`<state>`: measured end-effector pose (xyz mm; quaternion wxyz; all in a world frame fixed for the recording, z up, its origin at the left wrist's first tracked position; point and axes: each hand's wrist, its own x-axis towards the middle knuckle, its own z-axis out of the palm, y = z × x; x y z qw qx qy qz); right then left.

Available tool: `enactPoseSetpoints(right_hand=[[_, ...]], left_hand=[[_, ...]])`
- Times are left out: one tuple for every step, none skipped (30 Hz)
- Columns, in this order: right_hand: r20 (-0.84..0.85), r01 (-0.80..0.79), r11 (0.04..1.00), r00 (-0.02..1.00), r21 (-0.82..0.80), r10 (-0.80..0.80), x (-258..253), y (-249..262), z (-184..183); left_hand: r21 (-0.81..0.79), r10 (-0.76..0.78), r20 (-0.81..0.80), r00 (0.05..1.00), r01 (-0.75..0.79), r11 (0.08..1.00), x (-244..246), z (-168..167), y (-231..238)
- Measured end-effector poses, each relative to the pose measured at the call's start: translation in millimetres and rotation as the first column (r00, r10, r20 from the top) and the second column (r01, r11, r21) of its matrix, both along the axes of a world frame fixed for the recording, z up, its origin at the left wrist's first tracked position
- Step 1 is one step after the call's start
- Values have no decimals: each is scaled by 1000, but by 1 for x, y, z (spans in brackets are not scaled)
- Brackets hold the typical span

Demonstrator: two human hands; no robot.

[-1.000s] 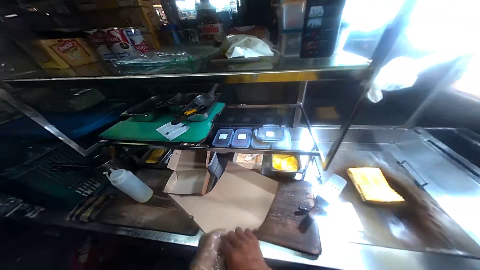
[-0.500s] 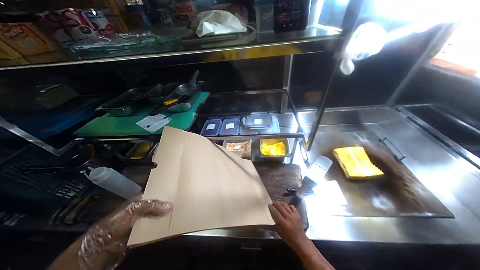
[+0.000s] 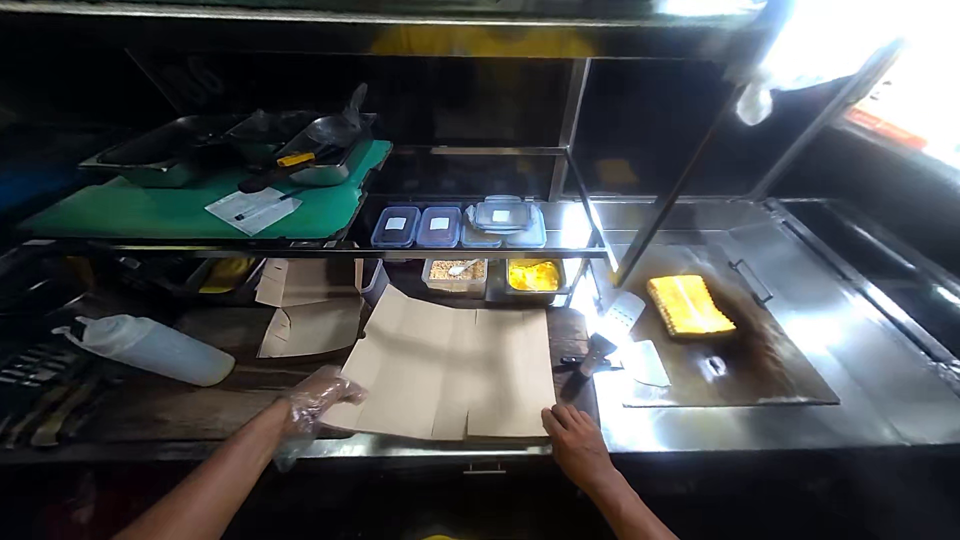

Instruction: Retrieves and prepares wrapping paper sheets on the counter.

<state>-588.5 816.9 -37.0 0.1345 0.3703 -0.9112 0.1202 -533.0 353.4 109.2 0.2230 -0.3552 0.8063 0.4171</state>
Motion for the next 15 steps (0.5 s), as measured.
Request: enactPoseSetpoints(right_hand=[[24, 4, 1000, 1000, 25, -4, -1, -2, 1], [46, 10, 999, 999, 52, -12, -1, -3, 1], [63, 16, 997, 998, 79, -21, -1, -5, 0], [67, 22, 995, 997, 95, -28, 1, -8, -1], [61, 29, 994, 998, 107, -36, 2, -10, -2], [48, 34, 992, 998, 118, -40, 3, -11, -2], [43, 37, 991, 998, 132, -43, 5, -12, -1], [49, 37, 988, 998, 148, -45, 6, -13, 1], [62, 39, 985, 997, 169, -50, 6, -14, 3], [74, 39, 982, 996, 187, -54, 5, -14, 5], [81, 37, 979, 995, 199, -54, 5, -15, 6], [85, 37, 978, 995, 204, -55, 6, -15, 5], [85, 37, 979, 995, 198, -55, 6, -15, 4], [73, 37, 982, 996, 186, -51, 6, -14, 1], [59, 34, 985, 997, 171, -44, 7, -12, -1]], left_hand=[[-165, -31, -27, 999, 26, 986, -2, -9, 7], [-345, -91, -54, 994, 67, 936, -3, -15, 22], [-484, -196, -60, 979, 143, 863, -1, -19, 42], [-551, -307, -57, 950, 227, 803, 2, -24, 68], [-580, -422, -30, 906, 328, 746, 4, -28, 100], [-549, -540, -35, 841, 435, 714, 6, -35, 136], [-471, -653, -47, 756, 560, 682, 6, -41, 170], [-378, -754, -51, 655, 686, 622, 3, -50, 198], [-317, -825, -53, 563, 774, 548, -3, -59, 219], [-301, -864, -62, 499, 816, 493, -10, -70, 232], [-319, -884, -85, 461, 828, 462, -15, -83, 238], [-341, -896, -115, 430, 830, 442, -19, -93, 238], [-364, -906, -151, 396, 830, 423, -20, -98, 236], [-390, -912, -188, 364, 825, 409, -21, -101, 233], [-383, -918, -204, 340, 836, 394, -22, -101, 229]])
